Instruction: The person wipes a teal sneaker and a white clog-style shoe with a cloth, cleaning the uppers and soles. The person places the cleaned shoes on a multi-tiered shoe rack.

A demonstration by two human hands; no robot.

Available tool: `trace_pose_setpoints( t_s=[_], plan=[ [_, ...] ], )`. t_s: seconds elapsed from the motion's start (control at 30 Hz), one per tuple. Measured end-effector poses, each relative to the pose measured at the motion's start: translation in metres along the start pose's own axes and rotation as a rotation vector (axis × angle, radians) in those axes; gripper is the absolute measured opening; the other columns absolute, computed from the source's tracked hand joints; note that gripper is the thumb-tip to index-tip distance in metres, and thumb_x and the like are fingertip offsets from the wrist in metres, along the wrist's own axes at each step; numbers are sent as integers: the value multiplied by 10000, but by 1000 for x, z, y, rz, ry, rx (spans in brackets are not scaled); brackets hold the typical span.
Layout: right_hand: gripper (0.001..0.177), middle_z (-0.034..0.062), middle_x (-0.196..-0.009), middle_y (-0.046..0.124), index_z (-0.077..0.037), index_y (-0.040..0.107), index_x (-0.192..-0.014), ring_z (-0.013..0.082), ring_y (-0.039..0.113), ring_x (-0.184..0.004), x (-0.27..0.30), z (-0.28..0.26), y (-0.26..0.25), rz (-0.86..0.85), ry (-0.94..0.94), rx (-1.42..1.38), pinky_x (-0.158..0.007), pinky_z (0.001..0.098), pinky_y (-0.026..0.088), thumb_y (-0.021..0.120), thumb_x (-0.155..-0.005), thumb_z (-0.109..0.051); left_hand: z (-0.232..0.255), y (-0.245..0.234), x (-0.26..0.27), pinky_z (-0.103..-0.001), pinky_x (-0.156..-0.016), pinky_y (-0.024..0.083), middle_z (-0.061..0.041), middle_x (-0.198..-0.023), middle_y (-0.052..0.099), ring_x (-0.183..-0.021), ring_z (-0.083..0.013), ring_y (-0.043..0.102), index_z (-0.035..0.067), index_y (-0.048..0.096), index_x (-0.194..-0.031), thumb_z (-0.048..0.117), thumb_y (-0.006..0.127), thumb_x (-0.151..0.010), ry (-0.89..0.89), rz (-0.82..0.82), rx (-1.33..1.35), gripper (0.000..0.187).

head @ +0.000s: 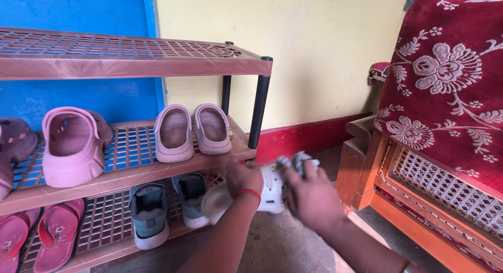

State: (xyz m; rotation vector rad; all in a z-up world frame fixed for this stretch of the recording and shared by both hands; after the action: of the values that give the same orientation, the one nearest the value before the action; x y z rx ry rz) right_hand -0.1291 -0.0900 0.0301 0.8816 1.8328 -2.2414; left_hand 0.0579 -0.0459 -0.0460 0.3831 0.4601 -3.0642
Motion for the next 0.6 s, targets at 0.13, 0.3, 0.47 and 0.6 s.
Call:
trace_pose_setpoints(
  t_s=[0.13,0.3,0.47,0.6],
  plan=[
    [438,208,-1155,628,-203,591,-1364,365,691,-976,-17,53,18,-52,466,-370,-912,463,558,566,-941,-312,19,4,12,-445,-788,584,-213,-847,775,-859,-354,779,-14,369,-1207,208,603,-891,114,-167,227,451],
    [431,147,-926,699,-42,680,-1302,359,702,-888,-29,91,52,-169,969,-1377,-782,520,543,515,-1024,-327,29,-16,17,-471,-779,575,-247,-847,733,-861,-405,748,-41,397,-1214,203,619,-907,109,-62,187,450],
    [333,198,-1076,676,-89,619,-1258,394,670,-1024,-23,60,29,262,461,-628,-897,470,515,564,-973,-250,12,-15,4,-480,-815,571,-264,-971,718,-941,-406,730,-10,511,-1124,231,646,-887,-60,37,82,364],
    [366,215,-1198,589,-96,542,-1325,433,629,-1059,-15,24,3,358,204,-533,-911,488,509,542,-977,-209,-4,-15,-12,-460,-878,565,-303,-1077,693,-1015,-413,714,-47,520,-1097,231,648,-903,-172,98,132,363]
  ],
)
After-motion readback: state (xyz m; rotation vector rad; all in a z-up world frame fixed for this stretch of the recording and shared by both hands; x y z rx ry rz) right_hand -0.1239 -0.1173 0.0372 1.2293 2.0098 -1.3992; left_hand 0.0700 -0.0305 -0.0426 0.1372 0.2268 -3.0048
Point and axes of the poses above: each hand's wrist, its own x-axis away from the middle knuckle, its own y-axis out of the palm, z = x × y, the point moved 3 cm from there along -x, towards the middle knuckle
